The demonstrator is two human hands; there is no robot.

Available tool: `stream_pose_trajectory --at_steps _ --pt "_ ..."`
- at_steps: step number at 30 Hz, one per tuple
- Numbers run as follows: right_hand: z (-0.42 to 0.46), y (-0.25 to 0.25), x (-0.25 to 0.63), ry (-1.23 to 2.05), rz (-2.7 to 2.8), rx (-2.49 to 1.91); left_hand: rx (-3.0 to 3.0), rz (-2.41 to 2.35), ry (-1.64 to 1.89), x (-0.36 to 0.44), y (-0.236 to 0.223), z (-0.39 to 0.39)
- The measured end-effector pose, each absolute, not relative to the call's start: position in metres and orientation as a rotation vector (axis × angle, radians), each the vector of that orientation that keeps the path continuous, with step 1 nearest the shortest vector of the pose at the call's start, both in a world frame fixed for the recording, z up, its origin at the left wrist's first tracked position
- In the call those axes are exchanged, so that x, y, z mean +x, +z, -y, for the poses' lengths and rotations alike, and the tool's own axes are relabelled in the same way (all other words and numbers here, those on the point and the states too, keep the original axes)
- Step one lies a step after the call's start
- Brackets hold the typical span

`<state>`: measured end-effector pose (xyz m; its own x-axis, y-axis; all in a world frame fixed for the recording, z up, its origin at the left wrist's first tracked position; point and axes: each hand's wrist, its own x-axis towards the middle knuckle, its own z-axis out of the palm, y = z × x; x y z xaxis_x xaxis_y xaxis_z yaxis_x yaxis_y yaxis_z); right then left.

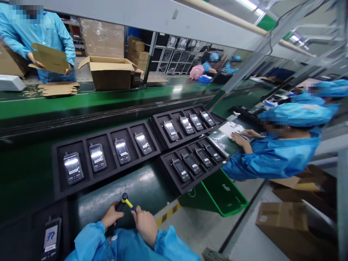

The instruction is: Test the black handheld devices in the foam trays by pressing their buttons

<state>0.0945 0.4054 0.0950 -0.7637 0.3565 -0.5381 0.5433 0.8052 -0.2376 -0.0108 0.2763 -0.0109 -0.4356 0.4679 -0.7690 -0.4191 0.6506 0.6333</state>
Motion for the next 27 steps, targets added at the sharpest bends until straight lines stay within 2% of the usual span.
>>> stream_pose_trajectory --at_steps 7,11,15,19,21,23,25,26,27 --pt "-0.408 0.091 0.097 -0.475 -2.522 0.582 0.009 -1.737 1.027 -0.012 -0.011 -0.276" --pt "-0.44 0.077 0.098 -0.548 -2.601 0.884 -0.054 -1.662 1.068 -0.017 0.004 -0.27" --pt "-0.494 0.058 0.093 -0.499 -2.632 1.184 -0.091 -1.494 1.179 -0.028 0.053 -0.258" --pt "-0.522 0.043 0.077 -0.467 -2.644 1.245 0.007 -1.355 1.322 -0.038 0.121 -0.246" --pt "-0.515 0.055 0.063 -0.469 -2.699 1.231 0.045 -1.332 1.345 -0.041 0.151 -0.239" --pt "-0.495 0.089 0.049 -0.752 -2.803 1.102 0.086 -1.302 1.357 -0.041 0.175 -0.23" --pt "-0.469 0.14 0.041 -1.633 -2.646 0.624 0.142 -1.249 1.366 -0.04 0.195 -0.222" --pt "-0.457 0.168 0.039 -1.948 -2.42 0.307 0.178 -1.217 1.372 -0.039 0.204 -0.219" --pt "-0.446 0.195 0.039 -2.069 -2.273 0.054 0.211 -1.19 1.377 -0.037 0.213 -0.216"
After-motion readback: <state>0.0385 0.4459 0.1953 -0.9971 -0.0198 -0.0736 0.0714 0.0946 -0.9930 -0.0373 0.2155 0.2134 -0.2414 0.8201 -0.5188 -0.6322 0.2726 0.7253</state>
